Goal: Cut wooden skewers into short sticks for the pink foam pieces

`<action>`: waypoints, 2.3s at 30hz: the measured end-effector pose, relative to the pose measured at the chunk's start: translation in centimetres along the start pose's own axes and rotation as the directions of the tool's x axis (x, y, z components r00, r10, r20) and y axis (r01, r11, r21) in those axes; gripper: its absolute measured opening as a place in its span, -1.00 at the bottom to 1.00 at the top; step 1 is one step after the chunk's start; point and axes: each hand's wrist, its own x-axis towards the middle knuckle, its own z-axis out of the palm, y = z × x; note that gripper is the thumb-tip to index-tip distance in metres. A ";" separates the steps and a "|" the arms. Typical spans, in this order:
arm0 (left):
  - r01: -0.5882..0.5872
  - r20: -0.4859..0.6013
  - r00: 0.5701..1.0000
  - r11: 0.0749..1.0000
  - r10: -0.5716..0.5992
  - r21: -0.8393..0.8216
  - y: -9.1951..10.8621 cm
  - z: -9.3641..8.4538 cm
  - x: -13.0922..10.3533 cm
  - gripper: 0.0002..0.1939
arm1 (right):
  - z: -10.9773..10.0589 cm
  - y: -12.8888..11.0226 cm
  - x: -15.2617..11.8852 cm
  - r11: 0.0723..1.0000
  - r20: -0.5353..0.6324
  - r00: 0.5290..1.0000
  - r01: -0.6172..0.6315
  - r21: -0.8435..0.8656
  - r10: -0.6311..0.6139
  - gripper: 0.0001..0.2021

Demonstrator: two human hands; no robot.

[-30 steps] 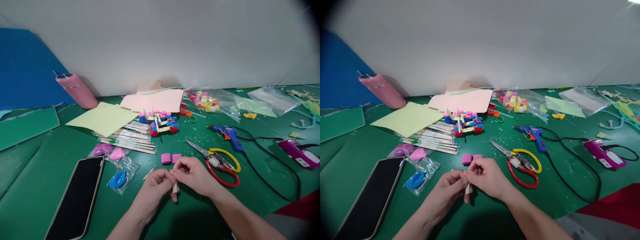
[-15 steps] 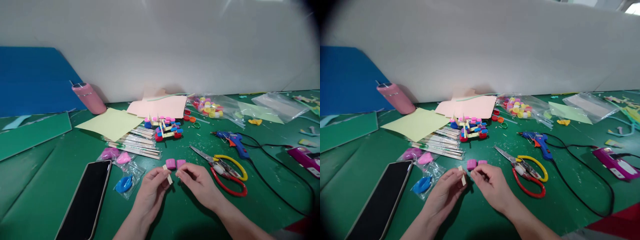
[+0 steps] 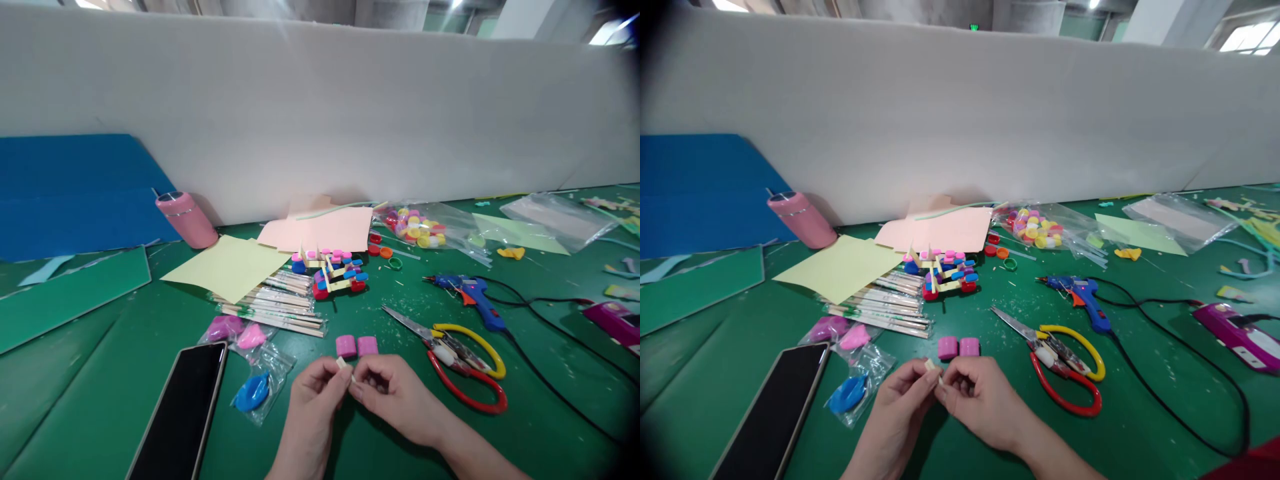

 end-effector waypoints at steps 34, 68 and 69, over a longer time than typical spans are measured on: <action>0.059 0.077 0.996 0.984 -0.047 -0.168 0.9 0.4 -0.1 -0.95 | 0.2 0.5 0.0 0.964 -0.176 0.971 0.191 0.187 -0.159 -0.87; 0.192 0.262 0.948 0.981 -0.181 -0.016 0.7 0.3 0.0 -0.82 | -0.1 0.8 0.7 0.944 -0.236 0.970 0.022 0.328 0.059 -0.84; 0.188 0.262 0.949 0.982 -0.178 -0.017 0.7 0.3 -0.1 -0.82 | -0.1 0.8 0.7 0.943 -0.235 0.970 0.020 0.331 0.062 -0.84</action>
